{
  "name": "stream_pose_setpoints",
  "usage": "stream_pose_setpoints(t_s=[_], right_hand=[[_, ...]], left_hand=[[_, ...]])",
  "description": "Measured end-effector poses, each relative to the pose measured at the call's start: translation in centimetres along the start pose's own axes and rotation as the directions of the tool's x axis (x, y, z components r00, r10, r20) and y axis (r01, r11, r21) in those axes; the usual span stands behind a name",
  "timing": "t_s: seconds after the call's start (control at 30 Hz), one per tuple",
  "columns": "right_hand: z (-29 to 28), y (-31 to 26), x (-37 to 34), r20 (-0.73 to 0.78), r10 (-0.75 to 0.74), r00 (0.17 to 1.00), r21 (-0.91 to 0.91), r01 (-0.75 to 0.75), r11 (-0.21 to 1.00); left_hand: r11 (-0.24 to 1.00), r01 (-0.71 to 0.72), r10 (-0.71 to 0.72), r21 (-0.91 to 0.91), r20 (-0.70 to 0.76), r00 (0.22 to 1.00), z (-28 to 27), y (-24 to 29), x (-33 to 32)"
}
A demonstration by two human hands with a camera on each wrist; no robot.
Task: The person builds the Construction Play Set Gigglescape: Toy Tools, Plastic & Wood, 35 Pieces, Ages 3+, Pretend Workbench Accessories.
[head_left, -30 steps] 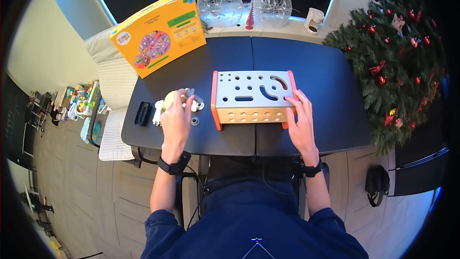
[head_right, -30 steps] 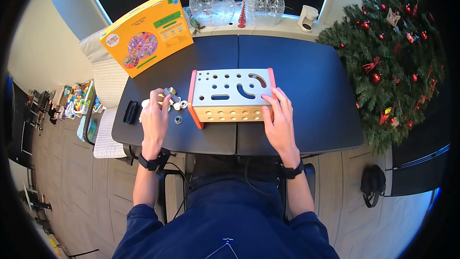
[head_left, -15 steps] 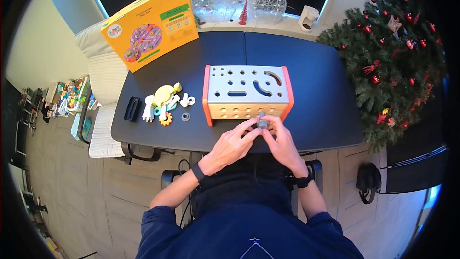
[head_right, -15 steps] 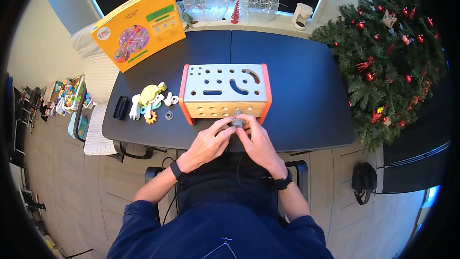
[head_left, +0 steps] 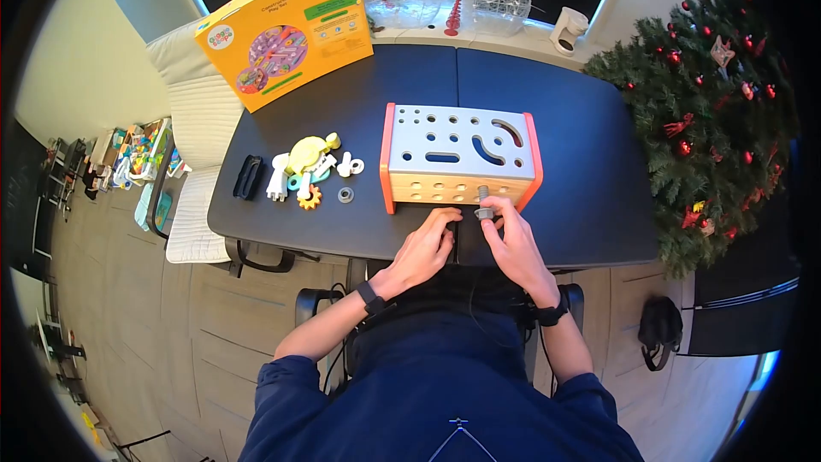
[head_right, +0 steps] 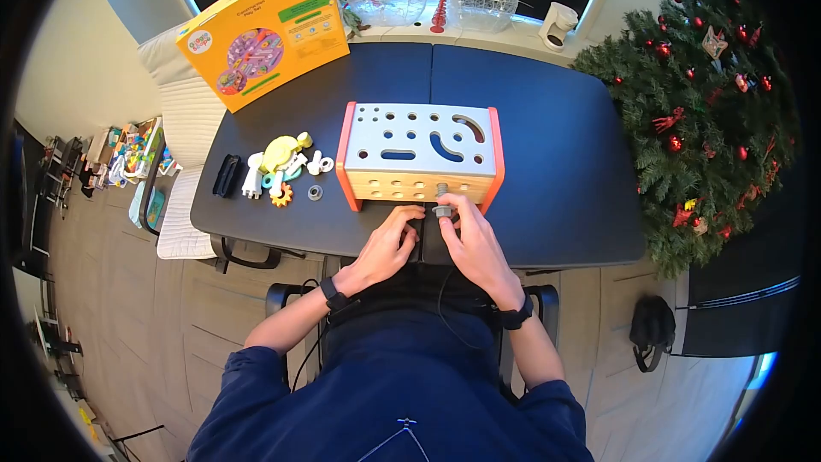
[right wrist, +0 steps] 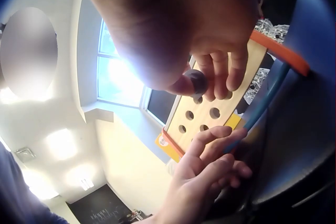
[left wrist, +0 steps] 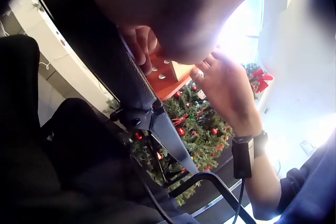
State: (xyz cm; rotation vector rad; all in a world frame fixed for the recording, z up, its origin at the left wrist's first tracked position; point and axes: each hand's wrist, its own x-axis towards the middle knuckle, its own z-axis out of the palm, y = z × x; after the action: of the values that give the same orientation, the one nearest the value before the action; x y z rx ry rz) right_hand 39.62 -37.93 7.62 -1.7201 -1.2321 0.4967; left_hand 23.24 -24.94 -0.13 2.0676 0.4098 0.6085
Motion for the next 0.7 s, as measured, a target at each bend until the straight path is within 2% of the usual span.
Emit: stream_pose_setpoints(t_s=[0.13,0.17,0.23,0.27,0.33,0.5,0.7], right_hand=[[0.0,0.3,0.1,-0.070,-0.055,0.996,-0.103,0.047,0.994],[-0.1,0.0,0.1,-0.098,-0.141,0.985,-0.253,0.113,0.961],[-0.6,-1.3,0.1,-0.112,-0.310,0.944,-0.536,0.205,0.819],[-0.8,-1.7,0.2,-0.114,-0.343,0.932,-0.593,0.214,0.777],[-1.5,-2.1,0.8,-0.112,-0.415,0.903,-0.701,0.224,0.677],[-3.8,-2.6,3.3,0.051,-0.369,0.928,-0.755,0.278,0.594],[-4.7,-2.4,6.1,0.229,-0.302,0.925,-0.733,0.368,0.572]], left_hand=[[1.000,-0.001,0.001,0.020,0.002,1.000,0.1,0.0,0.4],[1.000,0.010,-0.010,0.027,0.004,1.000,0.2,0.2,0.3],[0.994,0.111,-0.111,0.003,0.068,0.992,-0.2,0.8,0.4],[0.987,0.159,-0.158,-0.007,0.102,0.982,-0.4,0.9,0.4],[0.989,0.147,-0.145,-0.015,0.104,0.984,-0.3,0.7,0.4],[0.997,0.063,-0.059,-0.044,0.097,0.994,0.0,0.2,0.4],[0.997,0.072,-0.074,0.020,0.137,0.988,-0.5,0.7,0.5]])
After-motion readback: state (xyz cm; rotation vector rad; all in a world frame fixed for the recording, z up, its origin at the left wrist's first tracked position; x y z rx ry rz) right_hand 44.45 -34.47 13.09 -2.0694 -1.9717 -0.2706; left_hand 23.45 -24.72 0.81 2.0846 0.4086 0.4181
